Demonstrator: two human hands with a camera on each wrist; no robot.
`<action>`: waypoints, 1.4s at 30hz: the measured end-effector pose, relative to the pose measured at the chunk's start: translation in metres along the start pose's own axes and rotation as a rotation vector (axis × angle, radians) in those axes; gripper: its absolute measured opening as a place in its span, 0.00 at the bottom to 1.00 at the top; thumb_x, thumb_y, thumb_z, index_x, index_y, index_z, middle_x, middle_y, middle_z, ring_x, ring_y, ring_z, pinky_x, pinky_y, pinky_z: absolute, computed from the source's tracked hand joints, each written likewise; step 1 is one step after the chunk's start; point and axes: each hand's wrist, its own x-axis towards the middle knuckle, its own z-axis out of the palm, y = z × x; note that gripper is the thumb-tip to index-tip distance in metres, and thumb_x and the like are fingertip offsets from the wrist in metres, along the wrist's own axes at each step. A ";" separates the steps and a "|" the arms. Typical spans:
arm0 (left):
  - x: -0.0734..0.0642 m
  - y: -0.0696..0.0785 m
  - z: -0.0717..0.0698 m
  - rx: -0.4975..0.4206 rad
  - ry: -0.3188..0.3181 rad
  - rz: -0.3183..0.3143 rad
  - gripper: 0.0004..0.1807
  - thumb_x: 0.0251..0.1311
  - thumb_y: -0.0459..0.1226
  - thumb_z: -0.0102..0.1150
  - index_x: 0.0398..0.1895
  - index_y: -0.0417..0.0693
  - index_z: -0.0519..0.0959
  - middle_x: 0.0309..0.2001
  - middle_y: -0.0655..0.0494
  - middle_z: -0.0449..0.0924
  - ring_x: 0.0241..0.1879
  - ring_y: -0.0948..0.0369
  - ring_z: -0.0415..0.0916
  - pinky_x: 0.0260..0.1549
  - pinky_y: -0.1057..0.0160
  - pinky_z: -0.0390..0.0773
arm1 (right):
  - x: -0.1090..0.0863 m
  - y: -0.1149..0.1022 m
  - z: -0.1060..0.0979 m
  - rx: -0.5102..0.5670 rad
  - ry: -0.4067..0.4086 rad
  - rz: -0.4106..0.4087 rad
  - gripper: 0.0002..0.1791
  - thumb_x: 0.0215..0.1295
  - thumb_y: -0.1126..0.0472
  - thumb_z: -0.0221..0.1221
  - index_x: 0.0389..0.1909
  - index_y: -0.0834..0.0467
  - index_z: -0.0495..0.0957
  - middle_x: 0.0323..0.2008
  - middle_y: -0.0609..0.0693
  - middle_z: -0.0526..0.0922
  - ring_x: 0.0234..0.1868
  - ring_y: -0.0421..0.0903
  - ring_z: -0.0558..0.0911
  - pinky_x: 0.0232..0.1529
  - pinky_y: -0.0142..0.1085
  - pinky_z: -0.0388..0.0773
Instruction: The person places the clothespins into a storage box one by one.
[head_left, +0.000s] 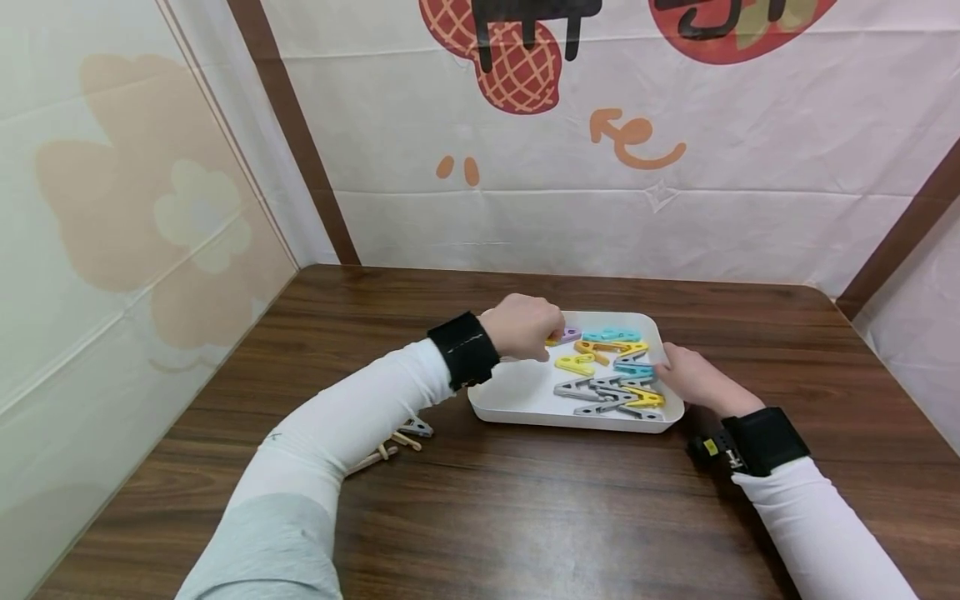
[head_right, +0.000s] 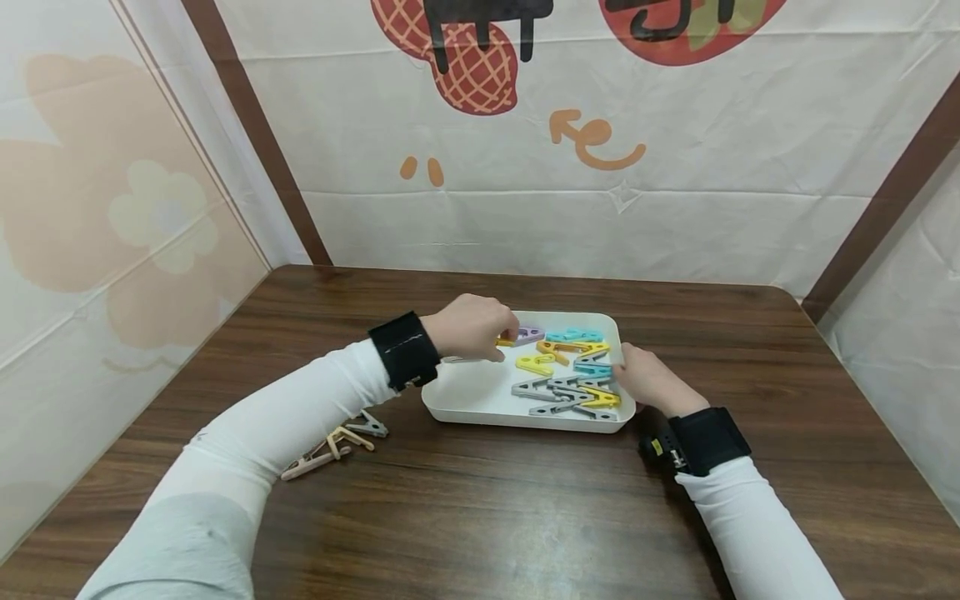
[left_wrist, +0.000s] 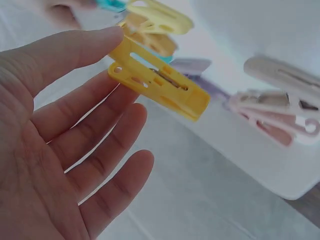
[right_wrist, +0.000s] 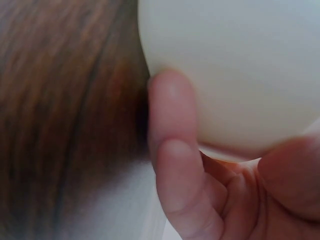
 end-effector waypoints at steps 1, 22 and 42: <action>0.004 0.001 0.003 0.008 -0.012 0.000 0.07 0.55 0.40 0.69 0.30 0.50 0.80 0.26 0.61 0.69 0.28 0.63 0.66 0.25 0.66 0.60 | 0.000 0.000 0.000 -0.001 0.000 0.001 0.29 0.76 0.62 0.42 0.67 0.79 0.49 0.54 0.73 0.69 0.44 0.56 0.75 0.34 0.39 0.74; 0.035 -0.010 0.029 0.031 -0.135 -0.161 0.06 0.54 0.39 0.67 0.31 0.51 0.79 0.28 0.61 0.76 0.31 0.62 0.72 0.29 0.65 0.69 | -0.001 0.003 0.005 0.020 0.003 -0.001 0.28 0.76 0.62 0.42 0.66 0.78 0.50 0.51 0.71 0.71 0.42 0.55 0.76 0.30 0.38 0.75; 0.002 -0.023 0.037 0.112 0.015 -0.083 0.11 0.61 0.47 0.61 0.35 0.51 0.80 0.30 0.60 0.80 0.29 0.63 0.75 0.27 0.61 0.74 | 0.001 0.004 0.007 0.011 0.016 -0.016 0.27 0.76 0.62 0.43 0.65 0.78 0.53 0.51 0.71 0.72 0.43 0.56 0.76 0.35 0.40 0.74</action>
